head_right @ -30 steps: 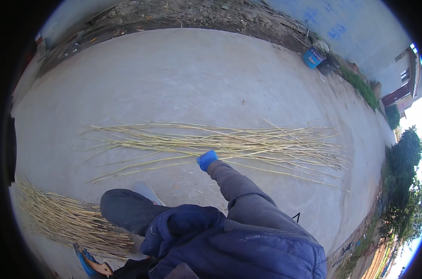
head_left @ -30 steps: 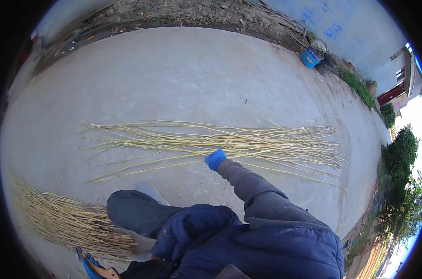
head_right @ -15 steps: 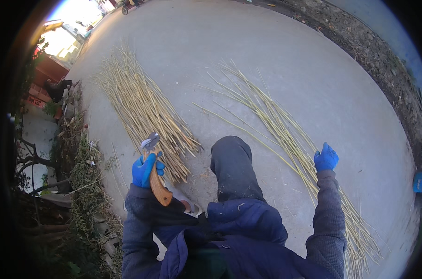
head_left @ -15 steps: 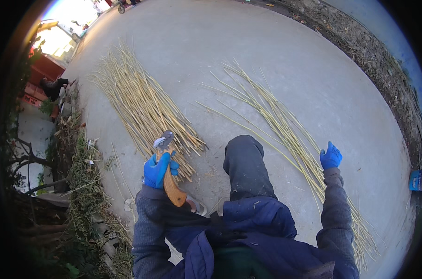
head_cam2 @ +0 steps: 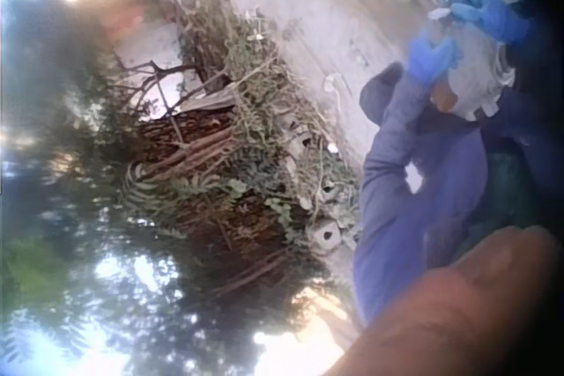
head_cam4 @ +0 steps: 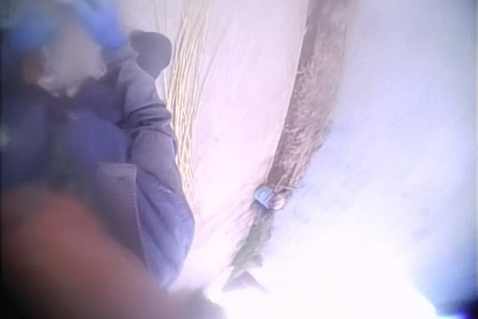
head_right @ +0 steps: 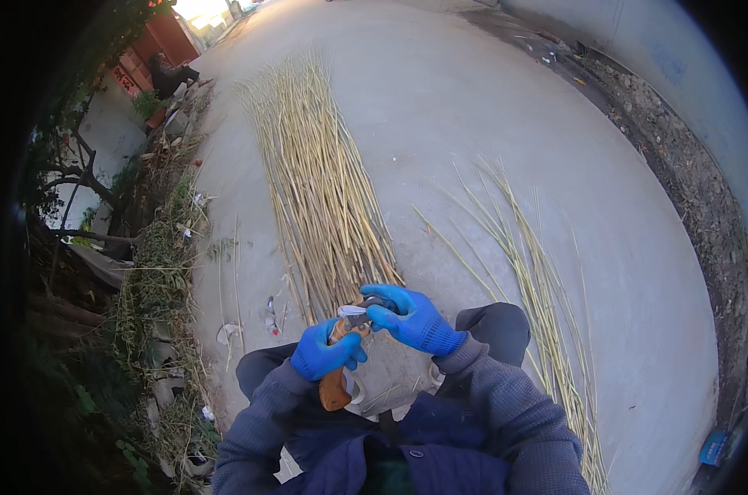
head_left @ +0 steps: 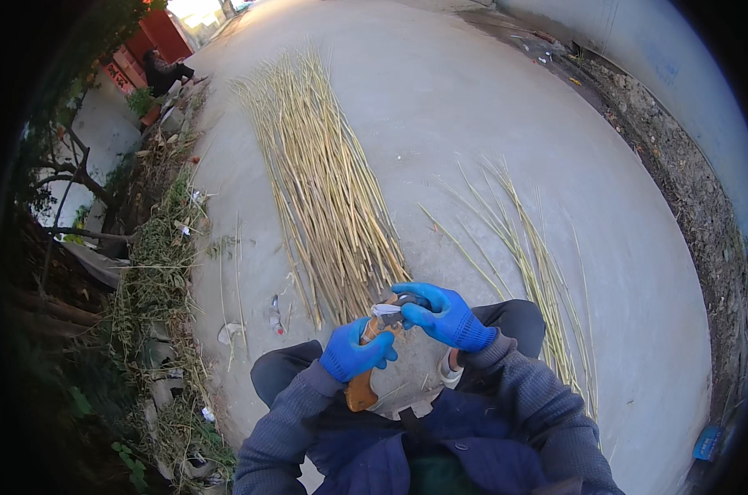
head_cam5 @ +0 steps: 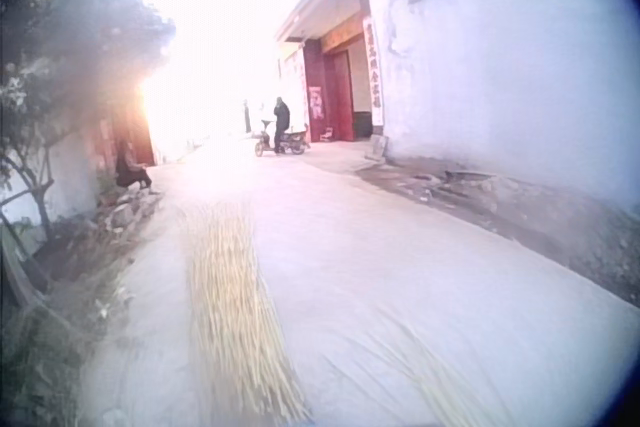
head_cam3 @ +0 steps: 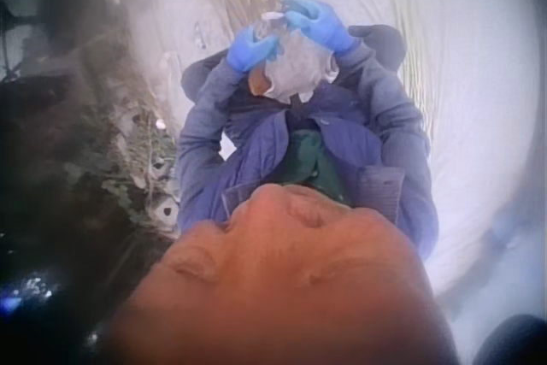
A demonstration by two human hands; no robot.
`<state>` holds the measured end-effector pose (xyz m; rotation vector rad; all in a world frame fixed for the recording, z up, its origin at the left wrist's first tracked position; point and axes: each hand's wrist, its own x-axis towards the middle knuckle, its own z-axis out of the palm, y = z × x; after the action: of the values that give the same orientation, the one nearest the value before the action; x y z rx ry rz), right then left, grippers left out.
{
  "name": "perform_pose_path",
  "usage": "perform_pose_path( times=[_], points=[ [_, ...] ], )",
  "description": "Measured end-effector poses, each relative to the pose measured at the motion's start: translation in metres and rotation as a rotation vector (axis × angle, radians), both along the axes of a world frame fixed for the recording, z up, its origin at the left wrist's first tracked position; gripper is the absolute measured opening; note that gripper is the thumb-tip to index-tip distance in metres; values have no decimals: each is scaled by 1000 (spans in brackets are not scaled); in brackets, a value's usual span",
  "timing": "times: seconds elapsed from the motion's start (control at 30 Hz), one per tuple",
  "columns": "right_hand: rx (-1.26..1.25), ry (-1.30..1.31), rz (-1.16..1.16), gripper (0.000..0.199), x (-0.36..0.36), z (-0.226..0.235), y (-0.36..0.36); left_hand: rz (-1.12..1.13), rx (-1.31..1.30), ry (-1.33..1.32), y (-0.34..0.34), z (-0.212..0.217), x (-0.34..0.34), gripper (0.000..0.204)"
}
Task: The person sits on the ground and uses pruning shears to trim the ends of thin wooden sticks one by one. Trimmed pieces are set aside while the person continues processing the pile.
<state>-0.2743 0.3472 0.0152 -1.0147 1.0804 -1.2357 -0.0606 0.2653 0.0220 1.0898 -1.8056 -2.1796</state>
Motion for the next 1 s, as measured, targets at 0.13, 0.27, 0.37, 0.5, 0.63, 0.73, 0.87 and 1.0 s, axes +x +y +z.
perform_pose_path(
  times=[0.13, 0.27, 0.37, 0.5, 0.63, 0.73, 0.87, 1.0],
  points=[
    [-28, -34, -67, 44, 21, -21, -24, -21, 231, 120, -17, -23, 14, 35],
    [-19, -16, -8, 42, 26, -41, -47, -4, 249, 125, -30, -44, 23, 39],
    [84, -103, 83, 42, 27, -62, -63, -10, 247, 112, -41, -53, 33, 41],
    [180, -271, 200, 42, 30, -88, -82, 44, 210, 5, -52, -52, 42, 39],
    [266, -610, 254, 41, 25, -124, -101, 101, 221, -127, -65, -37, 49, 37],
    [338, -631, 7, 41, 15, -176, -126, 441, 164, -10, -81, -21, 64, 33],
    [525, 52, -217, 40, 19, -266, -154, 843, 36, 62, -95, -6, 74, 31],
    [316, 675, -132, 41, 24, -329, -190, 807, 16, -30, -102, 7, 71, 30]
  ],
)
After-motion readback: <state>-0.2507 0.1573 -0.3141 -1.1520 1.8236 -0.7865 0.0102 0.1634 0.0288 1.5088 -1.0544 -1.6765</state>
